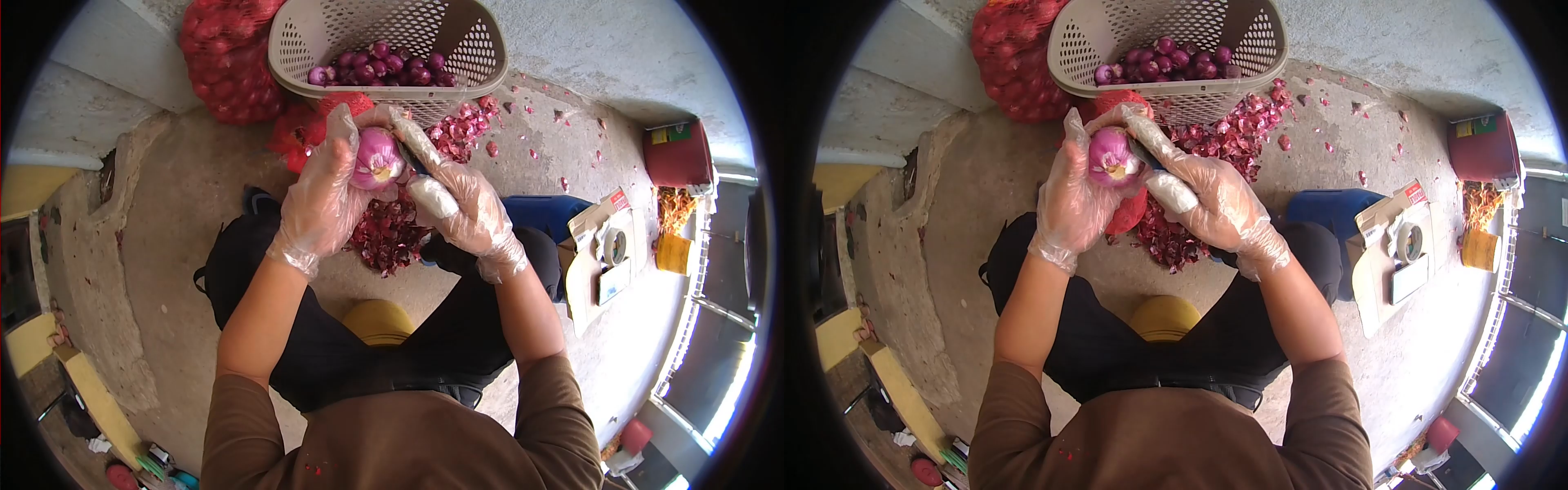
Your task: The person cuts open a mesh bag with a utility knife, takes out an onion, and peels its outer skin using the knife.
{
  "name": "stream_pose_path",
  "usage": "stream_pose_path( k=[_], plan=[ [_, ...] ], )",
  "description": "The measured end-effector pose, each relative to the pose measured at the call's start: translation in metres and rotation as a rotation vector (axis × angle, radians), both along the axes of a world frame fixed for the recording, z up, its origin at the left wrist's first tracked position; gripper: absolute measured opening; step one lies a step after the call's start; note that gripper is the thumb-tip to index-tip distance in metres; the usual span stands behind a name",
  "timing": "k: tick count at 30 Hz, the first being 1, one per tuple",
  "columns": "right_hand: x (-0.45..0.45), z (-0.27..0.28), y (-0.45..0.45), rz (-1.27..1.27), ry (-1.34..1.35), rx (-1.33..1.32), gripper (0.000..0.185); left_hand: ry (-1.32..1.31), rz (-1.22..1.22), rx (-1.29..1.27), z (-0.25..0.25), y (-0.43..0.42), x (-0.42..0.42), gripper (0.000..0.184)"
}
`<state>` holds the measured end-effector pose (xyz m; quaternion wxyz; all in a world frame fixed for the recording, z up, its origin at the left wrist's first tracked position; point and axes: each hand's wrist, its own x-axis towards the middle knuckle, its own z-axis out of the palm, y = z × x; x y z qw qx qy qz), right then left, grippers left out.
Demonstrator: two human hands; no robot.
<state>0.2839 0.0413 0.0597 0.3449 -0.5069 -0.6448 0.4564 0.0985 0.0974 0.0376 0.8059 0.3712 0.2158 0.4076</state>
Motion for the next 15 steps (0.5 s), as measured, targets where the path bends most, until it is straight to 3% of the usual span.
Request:
stream_pose_path(
  k=[15],
  plan=[
    [0.005,0.011,-0.002,-0.185,0.085,-0.149,0.054,-0.029,-0.014,0.038,0.002,0.004,-0.005,0.077]
  ],
)
